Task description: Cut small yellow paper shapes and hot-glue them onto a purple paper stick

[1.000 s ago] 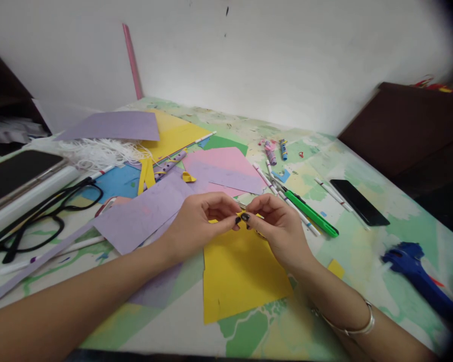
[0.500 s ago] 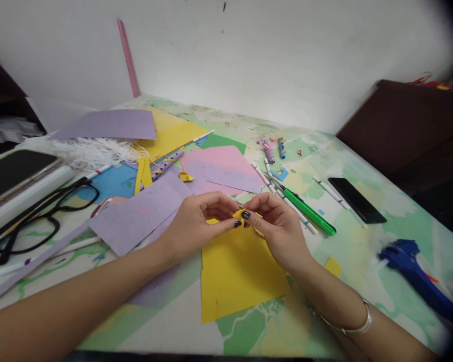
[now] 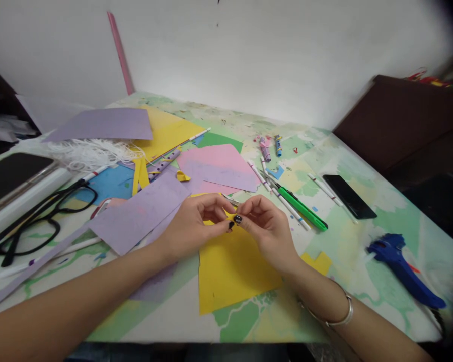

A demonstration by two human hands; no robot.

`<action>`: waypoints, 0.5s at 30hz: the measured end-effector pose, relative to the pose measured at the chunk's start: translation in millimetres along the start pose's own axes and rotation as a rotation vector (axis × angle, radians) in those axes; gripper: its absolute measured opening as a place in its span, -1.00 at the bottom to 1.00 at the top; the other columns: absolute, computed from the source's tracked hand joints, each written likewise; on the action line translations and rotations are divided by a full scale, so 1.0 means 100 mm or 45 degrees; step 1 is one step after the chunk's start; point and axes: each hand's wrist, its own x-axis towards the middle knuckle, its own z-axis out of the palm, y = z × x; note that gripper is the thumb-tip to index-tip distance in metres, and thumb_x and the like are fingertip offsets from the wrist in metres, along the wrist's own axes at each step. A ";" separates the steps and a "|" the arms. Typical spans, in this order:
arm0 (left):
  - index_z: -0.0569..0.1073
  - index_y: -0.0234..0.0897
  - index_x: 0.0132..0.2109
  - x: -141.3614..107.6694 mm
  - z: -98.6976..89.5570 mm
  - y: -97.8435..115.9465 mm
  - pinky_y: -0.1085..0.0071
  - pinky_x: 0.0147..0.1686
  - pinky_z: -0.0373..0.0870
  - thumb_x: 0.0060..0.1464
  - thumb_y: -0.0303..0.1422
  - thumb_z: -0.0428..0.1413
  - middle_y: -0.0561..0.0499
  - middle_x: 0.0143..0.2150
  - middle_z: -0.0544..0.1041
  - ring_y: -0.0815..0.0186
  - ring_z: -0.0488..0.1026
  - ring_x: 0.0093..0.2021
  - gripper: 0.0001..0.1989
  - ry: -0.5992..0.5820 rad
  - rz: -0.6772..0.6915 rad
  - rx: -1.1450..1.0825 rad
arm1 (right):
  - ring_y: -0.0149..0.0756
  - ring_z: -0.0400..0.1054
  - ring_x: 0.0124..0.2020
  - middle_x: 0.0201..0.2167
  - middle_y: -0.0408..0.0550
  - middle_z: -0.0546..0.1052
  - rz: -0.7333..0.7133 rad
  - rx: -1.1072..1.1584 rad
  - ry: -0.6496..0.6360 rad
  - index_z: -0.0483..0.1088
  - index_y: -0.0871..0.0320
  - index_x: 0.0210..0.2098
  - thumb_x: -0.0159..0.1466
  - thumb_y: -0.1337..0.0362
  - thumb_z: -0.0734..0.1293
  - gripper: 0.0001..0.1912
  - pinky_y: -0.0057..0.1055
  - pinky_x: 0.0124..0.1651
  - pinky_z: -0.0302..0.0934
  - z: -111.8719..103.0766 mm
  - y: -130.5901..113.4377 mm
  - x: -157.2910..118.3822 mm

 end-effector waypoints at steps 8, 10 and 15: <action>0.46 -0.28 -0.28 0.01 -0.01 -0.05 0.41 -0.26 0.48 -0.05 -0.42 0.24 0.03 -0.42 0.59 0.32 0.57 -0.36 -0.85 0.011 -0.022 -0.112 | -0.38 0.41 -0.32 -0.38 -0.16 0.45 -0.064 -0.213 -0.010 0.28 0.09 -0.31 0.16 0.36 0.38 -0.82 -0.36 -0.19 0.33 -0.06 -0.03 0.01; 0.45 -0.28 -0.28 0.01 -0.02 -0.05 0.40 -0.26 0.50 -0.06 -0.43 0.24 0.03 -0.41 0.60 0.31 0.58 -0.36 -0.85 0.003 -0.049 -0.132 | -0.36 0.42 -0.31 -0.37 -0.14 0.46 -0.041 -0.264 -0.062 0.28 0.09 -0.31 0.15 0.36 0.37 -0.83 -0.35 -0.20 0.35 -0.09 -0.03 0.04; 0.44 -0.30 -0.28 0.00 0.00 -0.04 0.41 -0.31 0.48 -0.08 -0.47 0.23 0.02 -0.44 0.59 0.32 0.56 -0.39 -0.84 0.011 -0.092 -0.124 | -0.36 0.41 -0.34 -0.37 -0.14 0.45 -0.149 -0.492 -0.144 0.25 0.07 -0.28 0.14 0.42 0.30 -0.81 -0.34 -0.24 0.35 -0.12 -0.01 0.06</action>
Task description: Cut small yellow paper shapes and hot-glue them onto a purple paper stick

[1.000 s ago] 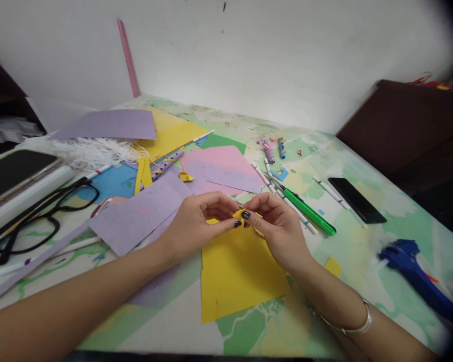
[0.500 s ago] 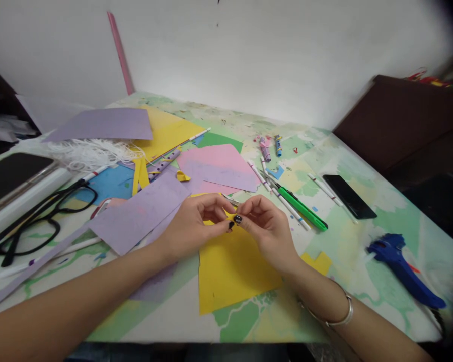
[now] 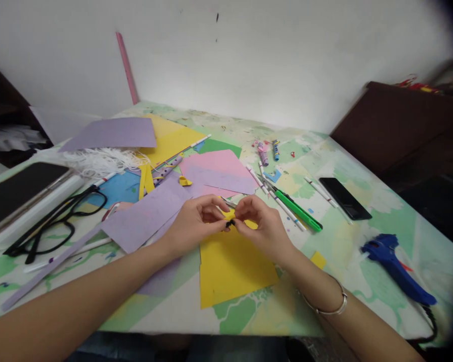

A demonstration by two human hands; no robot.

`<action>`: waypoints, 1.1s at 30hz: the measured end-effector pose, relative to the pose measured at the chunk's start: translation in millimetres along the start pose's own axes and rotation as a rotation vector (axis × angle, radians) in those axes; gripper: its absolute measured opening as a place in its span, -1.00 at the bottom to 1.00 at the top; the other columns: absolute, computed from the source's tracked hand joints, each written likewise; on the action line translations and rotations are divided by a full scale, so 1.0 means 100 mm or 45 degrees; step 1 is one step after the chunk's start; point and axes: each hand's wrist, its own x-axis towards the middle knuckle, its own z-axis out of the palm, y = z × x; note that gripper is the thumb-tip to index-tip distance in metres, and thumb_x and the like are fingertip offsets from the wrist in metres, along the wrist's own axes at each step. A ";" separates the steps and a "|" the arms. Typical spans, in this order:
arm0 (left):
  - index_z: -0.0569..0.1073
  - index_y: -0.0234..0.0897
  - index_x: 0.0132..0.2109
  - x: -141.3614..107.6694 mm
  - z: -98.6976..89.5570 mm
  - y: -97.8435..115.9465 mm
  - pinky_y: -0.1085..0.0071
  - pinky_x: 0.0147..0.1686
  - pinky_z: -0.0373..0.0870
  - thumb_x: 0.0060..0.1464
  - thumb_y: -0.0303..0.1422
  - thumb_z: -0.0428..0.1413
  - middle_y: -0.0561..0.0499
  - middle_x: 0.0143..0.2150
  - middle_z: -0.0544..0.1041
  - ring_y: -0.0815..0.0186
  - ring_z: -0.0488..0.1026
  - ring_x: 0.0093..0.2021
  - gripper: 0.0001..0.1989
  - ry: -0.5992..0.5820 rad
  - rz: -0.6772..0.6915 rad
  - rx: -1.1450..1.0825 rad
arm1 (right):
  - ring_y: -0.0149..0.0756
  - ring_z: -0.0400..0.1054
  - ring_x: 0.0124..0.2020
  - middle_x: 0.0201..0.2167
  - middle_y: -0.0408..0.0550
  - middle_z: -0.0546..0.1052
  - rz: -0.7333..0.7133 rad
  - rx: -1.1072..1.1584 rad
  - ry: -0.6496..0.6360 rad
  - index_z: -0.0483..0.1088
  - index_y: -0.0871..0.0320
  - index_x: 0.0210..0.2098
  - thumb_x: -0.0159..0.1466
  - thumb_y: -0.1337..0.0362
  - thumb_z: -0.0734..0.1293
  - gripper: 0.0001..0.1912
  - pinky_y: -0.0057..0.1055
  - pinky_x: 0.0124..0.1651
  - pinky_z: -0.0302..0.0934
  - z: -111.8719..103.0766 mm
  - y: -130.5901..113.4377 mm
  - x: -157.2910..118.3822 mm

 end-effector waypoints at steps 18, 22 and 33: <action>0.45 -0.31 -0.30 0.01 0.06 -0.05 0.40 -0.25 0.39 -0.10 -0.57 0.08 0.03 -0.33 0.50 0.36 0.46 -0.30 -0.83 0.002 0.237 0.172 | -0.41 0.42 -0.41 -0.44 -0.20 0.47 -0.062 -0.059 0.048 0.21 0.06 -0.27 0.08 0.45 0.28 -0.75 -0.41 -0.27 0.34 0.02 -0.02 -0.02; 0.44 -0.31 -0.29 0.01 0.05 -0.04 0.39 -0.23 0.38 -0.08 -0.57 0.07 0.04 -0.35 0.50 0.36 0.45 -0.29 -0.83 -0.004 0.238 0.134 | -0.42 0.39 -0.43 -0.45 -0.22 0.44 -0.043 -0.053 0.099 0.20 0.07 -0.29 0.07 0.44 0.29 -0.76 -0.42 -0.29 0.34 0.02 -0.03 -0.02; 0.35 -0.31 -0.12 0.01 0.01 -0.07 0.34 -0.27 0.41 -0.14 -0.57 0.10 0.03 -0.38 0.49 0.30 0.48 -0.35 -0.65 -0.079 0.161 0.327 | -0.43 0.40 -0.46 -0.46 -0.23 0.44 -0.118 -0.331 -0.005 0.20 0.09 -0.35 0.08 0.47 0.26 -0.80 -0.49 -0.37 0.25 0.01 0.03 -0.01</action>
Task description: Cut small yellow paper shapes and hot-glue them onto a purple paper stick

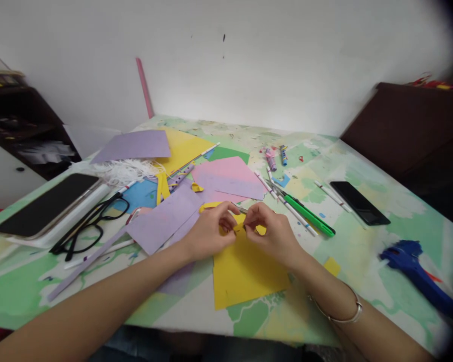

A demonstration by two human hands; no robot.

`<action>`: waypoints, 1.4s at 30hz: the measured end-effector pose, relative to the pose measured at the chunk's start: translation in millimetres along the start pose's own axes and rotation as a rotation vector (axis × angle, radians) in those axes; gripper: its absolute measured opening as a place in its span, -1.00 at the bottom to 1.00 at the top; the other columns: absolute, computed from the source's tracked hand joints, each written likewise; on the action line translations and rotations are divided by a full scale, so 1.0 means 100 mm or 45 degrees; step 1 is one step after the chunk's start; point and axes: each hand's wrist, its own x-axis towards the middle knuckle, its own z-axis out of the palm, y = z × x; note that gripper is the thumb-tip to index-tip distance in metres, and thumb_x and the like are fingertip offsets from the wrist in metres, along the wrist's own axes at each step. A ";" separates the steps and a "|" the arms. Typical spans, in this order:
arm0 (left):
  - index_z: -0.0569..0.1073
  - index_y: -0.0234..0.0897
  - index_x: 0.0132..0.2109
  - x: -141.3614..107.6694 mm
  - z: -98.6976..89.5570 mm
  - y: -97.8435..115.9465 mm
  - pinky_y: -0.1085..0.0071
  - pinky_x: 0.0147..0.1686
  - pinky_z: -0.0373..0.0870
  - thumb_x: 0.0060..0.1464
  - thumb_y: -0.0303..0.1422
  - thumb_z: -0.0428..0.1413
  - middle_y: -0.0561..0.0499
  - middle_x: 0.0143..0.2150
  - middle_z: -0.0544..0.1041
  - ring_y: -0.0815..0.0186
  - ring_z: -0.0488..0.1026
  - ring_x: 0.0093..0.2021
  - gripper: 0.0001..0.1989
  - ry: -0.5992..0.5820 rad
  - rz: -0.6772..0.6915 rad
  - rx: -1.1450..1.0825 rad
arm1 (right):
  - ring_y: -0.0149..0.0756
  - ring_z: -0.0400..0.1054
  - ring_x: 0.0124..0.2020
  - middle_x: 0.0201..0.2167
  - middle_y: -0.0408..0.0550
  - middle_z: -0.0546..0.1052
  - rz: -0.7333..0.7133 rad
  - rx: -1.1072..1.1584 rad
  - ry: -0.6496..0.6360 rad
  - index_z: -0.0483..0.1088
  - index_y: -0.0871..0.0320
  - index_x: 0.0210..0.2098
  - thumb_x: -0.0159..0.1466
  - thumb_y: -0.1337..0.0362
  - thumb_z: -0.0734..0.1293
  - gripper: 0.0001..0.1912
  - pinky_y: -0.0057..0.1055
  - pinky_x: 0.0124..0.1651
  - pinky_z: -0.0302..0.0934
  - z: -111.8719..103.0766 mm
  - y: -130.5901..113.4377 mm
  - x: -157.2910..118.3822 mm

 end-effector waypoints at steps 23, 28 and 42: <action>0.53 -0.35 -0.32 0.07 -0.24 0.13 0.48 -0.35 0.38 -0.14 -0.41 0.32 -0.07 -0.33 0.65 0.39 0.55 -0.41 -0.82 0.315 -0.394 -0.935 | -0.34 0.26 -0.53 -0.58 -0.15 0.43 0.409 -0.731 -0.225 0.34 0.12 -0.47 0.07 0.27 0.36 -0.90 -0.45 -0.51 -0.07 -0.33 0.27 0.17; 0.47 -0.35 -0.29 0.07 -0.25 0.13 0.45 -0.29 0.39 -0.09 -0.42 0.30 -0.07 -0.35 0.66 0.35 0.58 -0.38 -0.80 0.313 -0.438 -0.972 | -0.39 0.18 -0.62 -0.64 -0.18 0.39 0.440 -0.671 -0.176 0.26 0.11 -0.53 -0.01 0.28 0.35 -0.86 -0.46 -0.59 -0.13 -0.36 0.24 0.14; 0.40 -0.30 -0.26 0.02 -0.20 0.16 0.47 -0.38 0.32 0.09 -0.40 0.16 0.07 -0.47 0.57 0.40 0.51 -0.47 -0.92 0.127 -0.267 -0.777 | -0.47 -0.03 -0.58 -0.64 -0.30 0.11 0.360 0.179 0.027 0.25 0.14 -0.49 0.09 0.09 0.39 -0.71 -0.47 -0.55 -0.13 -0.06 -0.16 0.02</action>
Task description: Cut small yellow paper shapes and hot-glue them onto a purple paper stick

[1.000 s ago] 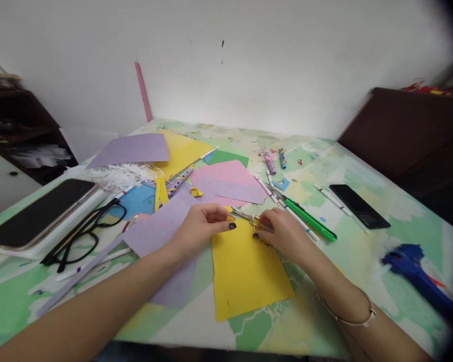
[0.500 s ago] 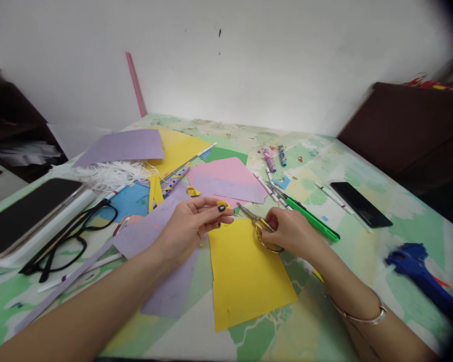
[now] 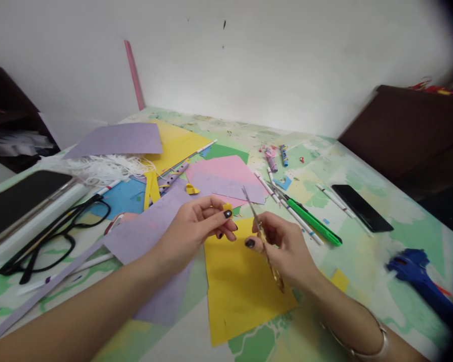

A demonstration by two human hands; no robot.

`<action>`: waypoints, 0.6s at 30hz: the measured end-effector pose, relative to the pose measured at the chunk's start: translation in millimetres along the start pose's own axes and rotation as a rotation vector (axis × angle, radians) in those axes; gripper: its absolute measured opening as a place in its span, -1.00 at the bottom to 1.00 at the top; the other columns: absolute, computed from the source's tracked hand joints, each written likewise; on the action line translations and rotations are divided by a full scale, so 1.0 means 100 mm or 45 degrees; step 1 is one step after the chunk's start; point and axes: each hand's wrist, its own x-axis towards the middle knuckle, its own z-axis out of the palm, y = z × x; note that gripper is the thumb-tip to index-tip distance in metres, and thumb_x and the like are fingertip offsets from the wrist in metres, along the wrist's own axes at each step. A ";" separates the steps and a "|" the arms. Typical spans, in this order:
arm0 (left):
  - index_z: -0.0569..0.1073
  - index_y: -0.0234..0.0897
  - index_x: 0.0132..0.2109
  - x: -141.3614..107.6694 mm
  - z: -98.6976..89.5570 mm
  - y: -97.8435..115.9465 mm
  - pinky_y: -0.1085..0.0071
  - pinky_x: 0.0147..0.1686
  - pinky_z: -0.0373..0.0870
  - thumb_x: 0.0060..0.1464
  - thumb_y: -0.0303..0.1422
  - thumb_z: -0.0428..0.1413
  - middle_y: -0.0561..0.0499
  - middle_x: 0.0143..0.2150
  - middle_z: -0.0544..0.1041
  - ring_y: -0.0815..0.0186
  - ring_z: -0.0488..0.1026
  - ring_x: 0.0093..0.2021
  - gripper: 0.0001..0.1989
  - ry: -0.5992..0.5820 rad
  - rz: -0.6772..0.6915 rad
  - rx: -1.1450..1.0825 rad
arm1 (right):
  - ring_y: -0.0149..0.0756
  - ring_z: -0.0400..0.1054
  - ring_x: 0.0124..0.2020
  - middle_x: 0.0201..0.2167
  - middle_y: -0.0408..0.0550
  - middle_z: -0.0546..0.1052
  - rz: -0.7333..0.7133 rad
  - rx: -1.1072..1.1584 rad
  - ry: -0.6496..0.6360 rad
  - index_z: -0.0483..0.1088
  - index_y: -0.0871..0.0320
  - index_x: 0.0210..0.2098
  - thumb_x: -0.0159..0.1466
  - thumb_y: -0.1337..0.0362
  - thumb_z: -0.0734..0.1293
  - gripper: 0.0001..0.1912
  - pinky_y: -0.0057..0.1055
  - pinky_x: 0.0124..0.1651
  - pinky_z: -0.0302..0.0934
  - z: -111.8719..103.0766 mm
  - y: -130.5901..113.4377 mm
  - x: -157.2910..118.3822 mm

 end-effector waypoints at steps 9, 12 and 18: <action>0.47 -0.30 -0.29 -0.05 0.07 -0.02 0.50 -0.48 0.32 0.11 -0.39 0.15 0.08 -0.50 0.52 0.45 0.41 -0.55 -0.94 -0.063 0.060 0.056 | -0.51 -0.07 -0.67 -0.70 -0.33 0.09 -0.265 -0.426 0.089 0.08 0.10 -0.53 0.24 0.10 0.31 -0.64 -0.50 -0.60 -0.18 0.13 -0.03 -0.13; 0.47 -0.29 -0.29 -0.06 0.09 -0.03 0.52 -0.52 0.31 0.11 -0.37 0.16 0.09 -0.50 0.51 0.48 0.37 -0.57 -0.93 -0.068 0.066 0.045 | -0.50 -0.06 -0.68 -0.71 -0.33 0.10 -0.333 -0.494 0.129 0.12 0.10 -0.52 0.25 0.04 0.30 -0.63 -0.51 -0.61 -0.17 0.15 -0.02 -0.15; 0.47 -0.29 -0.29 -0.06 0.09 -0.05 0.56 -0.51 0.32 0.14 -0.37 0.14 0.10 -0.49 0.51 0.50 0.38 -0.55 -0.92 -0.077 0.081 0.008 | -0.50 -0.04 -0.70 -0.72 -0.31 0.13 -0.332 -0.567 0.191 0.16 0.10 -0.52 0.23 -0.14 0.26 -0.54 -0.51 -0.63 -0.14 0.16 -0.01 -0.16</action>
